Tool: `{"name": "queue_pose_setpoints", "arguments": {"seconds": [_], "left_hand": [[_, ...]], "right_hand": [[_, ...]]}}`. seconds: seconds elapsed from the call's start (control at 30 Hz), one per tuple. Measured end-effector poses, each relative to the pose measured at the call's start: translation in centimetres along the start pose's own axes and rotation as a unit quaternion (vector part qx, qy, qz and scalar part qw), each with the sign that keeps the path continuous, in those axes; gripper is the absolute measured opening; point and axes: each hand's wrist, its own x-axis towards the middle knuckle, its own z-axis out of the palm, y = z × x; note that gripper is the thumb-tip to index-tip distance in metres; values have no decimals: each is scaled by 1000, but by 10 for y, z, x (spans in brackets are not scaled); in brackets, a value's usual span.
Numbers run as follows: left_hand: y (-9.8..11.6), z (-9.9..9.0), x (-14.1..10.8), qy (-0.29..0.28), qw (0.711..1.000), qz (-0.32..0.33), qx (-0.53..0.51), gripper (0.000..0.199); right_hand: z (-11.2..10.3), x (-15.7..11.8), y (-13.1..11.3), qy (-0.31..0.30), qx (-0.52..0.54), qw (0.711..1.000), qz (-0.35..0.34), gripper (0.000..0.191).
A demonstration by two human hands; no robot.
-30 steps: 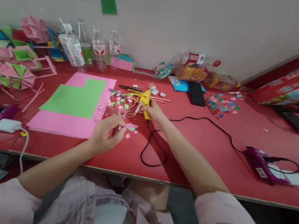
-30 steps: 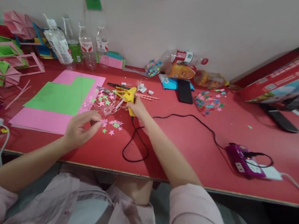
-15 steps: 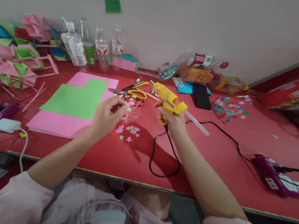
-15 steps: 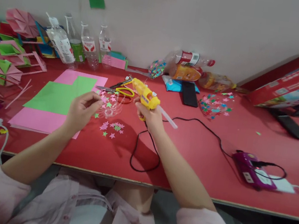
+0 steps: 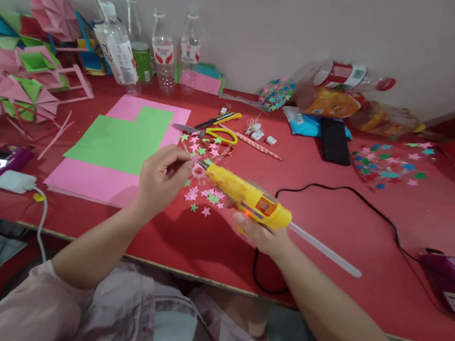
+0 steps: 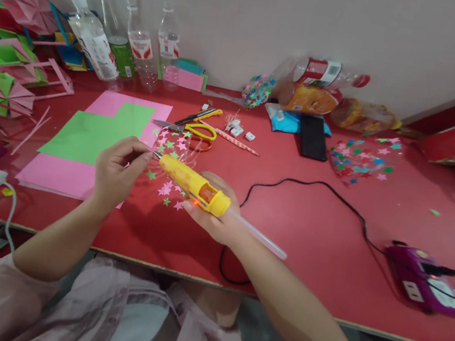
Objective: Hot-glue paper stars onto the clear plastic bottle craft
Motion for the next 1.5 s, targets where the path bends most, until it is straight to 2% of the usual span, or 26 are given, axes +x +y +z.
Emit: {"name": "queue_pose_setpoints", "arguments": {"seconds": [0.3,0.73,1.2,1.5], "left_hand": [[2,0,0,-8,1000,18,16,14],[1,2,-2,-4,1000,17,11,14],[1,2,-2,-11,1000,17,-1,14],[2,2,-2,-10,1000,16,-2,15]], "right_hand": [[-1,-2,7,15,-15,1000,22,26],[-1,2,4,11,-14,999,30,21],[2,0,4,41,-11,998,52,30],[2,-1,9,33,-30,999,22,31]]}}
